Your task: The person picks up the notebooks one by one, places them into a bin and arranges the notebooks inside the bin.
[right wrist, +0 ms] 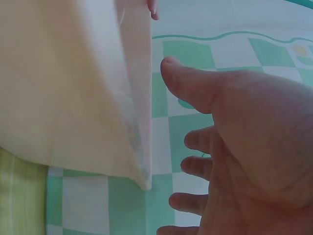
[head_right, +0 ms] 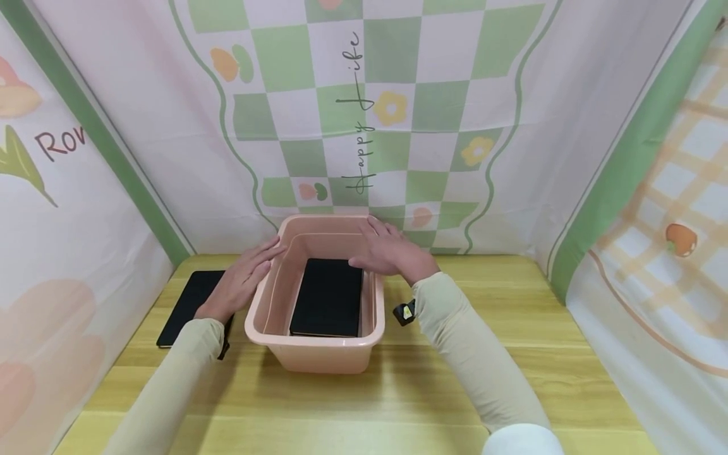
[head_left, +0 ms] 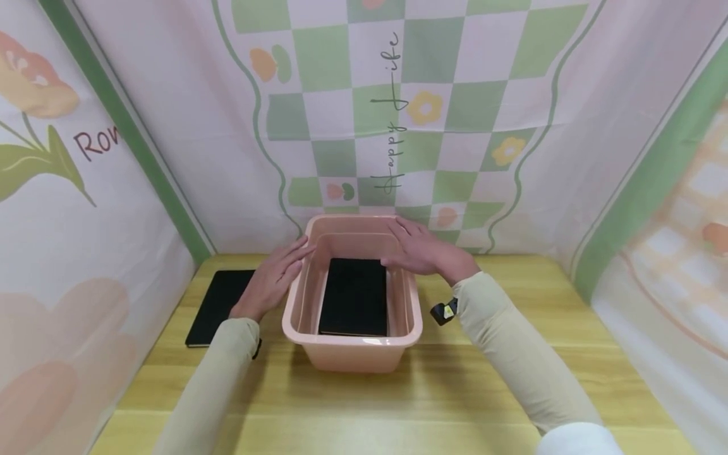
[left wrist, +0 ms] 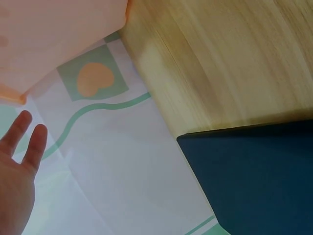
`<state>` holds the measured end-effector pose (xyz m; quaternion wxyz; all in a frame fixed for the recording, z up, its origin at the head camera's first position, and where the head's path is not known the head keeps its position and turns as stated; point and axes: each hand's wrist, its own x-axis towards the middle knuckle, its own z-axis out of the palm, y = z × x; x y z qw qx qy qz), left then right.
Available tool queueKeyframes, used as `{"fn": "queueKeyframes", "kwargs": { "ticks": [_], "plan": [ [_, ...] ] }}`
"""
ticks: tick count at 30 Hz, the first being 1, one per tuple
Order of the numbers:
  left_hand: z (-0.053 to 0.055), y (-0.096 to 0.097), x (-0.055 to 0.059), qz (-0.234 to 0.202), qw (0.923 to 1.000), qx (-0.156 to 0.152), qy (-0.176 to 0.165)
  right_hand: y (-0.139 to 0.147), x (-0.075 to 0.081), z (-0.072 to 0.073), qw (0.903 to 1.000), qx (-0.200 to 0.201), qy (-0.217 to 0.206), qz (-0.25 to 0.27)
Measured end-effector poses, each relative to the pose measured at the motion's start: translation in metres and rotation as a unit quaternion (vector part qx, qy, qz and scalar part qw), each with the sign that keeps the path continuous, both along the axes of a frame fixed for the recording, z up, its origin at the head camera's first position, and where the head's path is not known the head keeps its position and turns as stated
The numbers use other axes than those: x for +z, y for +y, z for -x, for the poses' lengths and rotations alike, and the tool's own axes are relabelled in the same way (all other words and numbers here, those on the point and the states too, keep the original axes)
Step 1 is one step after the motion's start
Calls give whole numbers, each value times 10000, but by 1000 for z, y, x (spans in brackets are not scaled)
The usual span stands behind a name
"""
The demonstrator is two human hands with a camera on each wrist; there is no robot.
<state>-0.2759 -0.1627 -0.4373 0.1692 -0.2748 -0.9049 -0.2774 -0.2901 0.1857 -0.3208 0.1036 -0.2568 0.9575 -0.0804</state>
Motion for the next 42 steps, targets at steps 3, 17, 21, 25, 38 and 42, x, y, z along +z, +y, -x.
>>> {"fn": "queueKeyframes", "kwargs": {
  "ticks": [3,17,21,25,38,42],
  "plan": [
    [-1,0,0,61,10000,20,29,4,-4,-1,10000,63,59,11],
    [-8,-5,-7,17,9999,81,110,25,-30,-6,9977,19,-304,608],
    [-8,-5,-7,-3,9999,83,67,36,-44,-2,9922,86,-366,1191],
    [-9,-5,-6,-10,9999,141,-41,45,-59,4,9813,139,-414,1874],
    [-4,-2,-2,23,9996,270,65,53,-84,17,9498,310,-300,3097],
    [-4,-2,-1,78,9992,353,156,55,-88,17,9424,231,-348,3320]
  ]
}}
